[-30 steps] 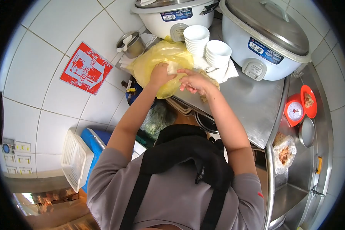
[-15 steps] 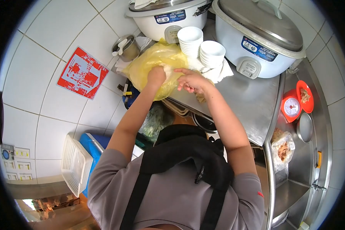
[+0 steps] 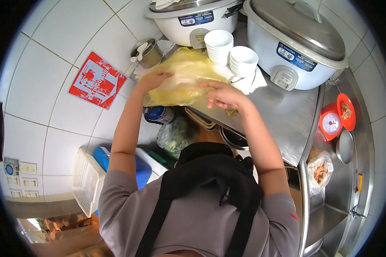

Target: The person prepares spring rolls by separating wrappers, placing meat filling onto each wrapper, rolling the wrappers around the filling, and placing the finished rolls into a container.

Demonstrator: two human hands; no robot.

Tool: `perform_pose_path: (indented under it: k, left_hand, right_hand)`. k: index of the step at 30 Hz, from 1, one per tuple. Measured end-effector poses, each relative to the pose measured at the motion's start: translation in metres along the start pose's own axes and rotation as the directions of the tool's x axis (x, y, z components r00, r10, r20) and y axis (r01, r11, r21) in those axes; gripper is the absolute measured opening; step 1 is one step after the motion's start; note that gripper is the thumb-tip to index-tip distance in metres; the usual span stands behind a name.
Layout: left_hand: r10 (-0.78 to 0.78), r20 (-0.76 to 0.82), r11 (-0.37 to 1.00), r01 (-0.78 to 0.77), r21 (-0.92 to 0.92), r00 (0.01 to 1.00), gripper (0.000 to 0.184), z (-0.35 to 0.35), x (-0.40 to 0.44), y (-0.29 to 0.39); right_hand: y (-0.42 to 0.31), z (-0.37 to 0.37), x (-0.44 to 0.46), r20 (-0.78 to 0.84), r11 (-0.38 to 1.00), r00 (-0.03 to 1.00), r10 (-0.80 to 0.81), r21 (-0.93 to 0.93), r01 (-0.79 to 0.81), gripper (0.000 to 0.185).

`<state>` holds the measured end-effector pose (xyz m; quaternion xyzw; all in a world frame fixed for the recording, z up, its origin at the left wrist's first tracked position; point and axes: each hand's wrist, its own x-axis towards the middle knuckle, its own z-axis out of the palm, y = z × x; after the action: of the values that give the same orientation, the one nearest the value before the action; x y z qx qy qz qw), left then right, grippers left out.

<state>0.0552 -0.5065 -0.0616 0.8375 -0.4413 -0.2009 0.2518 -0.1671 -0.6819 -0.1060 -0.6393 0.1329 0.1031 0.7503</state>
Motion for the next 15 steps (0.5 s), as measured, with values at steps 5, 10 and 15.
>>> perform_pose_path:
  k: [5,10,15]
  left_hand:
    - [0.047,0.144,0.838,0.04,-0.544,0.988,0.039,-0.045,-0.009,0.017]
    - [0.097,-0.096,0.802,-0.136,-0.582,0.991,0.036,-0.133,-0.011,0.048]
    - [0.069,-0.363,0.909,-0.209,-0.36,0.929,0.037,-0.269,0.022,0.064]
  right_hand:
    - [-0.013,-0.014,-0.061,0.005,0.991,0.996,-0.089,-0.104,0.089,0.035]
    - [-0.018,-0.032,-0.123,-0.136,0.971,0.965,-0.226,-0.109,0.212,0.032]
    - [-0.008,-0.048,-0.168,-0.302,0.944,0.894,-0.331,-0.089,0.319,0.033]
